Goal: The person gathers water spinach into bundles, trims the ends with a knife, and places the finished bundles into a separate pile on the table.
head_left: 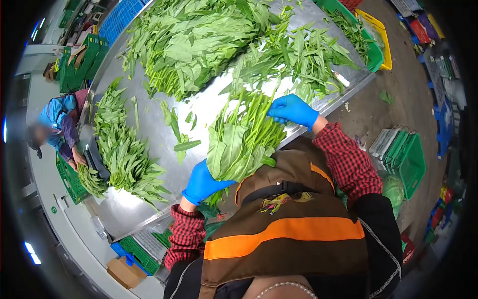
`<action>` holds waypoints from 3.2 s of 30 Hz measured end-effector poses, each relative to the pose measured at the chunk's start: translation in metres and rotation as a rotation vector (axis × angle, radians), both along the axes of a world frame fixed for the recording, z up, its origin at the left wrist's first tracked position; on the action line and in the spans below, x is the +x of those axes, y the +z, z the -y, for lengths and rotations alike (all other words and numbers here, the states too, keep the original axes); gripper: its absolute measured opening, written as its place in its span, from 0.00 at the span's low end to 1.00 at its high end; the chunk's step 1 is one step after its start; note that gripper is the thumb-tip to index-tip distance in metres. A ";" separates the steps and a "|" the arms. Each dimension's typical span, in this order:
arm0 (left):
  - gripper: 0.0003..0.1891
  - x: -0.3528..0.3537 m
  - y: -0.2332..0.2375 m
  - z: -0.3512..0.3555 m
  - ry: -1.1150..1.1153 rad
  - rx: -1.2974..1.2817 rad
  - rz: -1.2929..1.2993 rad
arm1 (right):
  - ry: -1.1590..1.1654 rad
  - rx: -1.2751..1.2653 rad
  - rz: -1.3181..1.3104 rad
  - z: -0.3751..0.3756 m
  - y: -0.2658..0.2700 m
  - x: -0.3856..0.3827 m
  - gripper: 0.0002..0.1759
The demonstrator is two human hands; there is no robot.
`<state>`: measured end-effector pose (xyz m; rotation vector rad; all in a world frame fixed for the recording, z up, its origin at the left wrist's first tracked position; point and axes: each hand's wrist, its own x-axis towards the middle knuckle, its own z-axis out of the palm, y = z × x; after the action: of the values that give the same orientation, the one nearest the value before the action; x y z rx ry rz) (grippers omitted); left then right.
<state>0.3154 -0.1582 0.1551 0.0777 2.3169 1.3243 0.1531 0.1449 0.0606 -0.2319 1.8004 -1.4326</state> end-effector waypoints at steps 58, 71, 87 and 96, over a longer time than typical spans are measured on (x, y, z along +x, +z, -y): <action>0.31 -0.061 0.013 0.064 -0.536 -0.961 -1.073 | 0.468 0.352 -0.520 0.050 0.066 -0.020 0.20; 0.33 -0.044 0.028 0.048 -0.692 -1.006 -1.082 | -0.091 0.518 -0.641 -0.018 -0.007 -0.013 0.12; 0.18 -0.039 0.067 0.057 -0.511 -0.841 -1.244 | 0.361 -0.474 -0.643 0.075 0.092 -0.015 0.14; 0.22 -0.038 0.070 0.050 -0.502 -0.835 -1.178 | 0.186 -0.268 -1.003 0.055 0.095 -0.027 0.11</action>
<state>0.2771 -0.2077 0.2250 1.3383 3.1930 -0.1366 0.1264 0.0897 0.1561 -1.4213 2.2221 -1.5310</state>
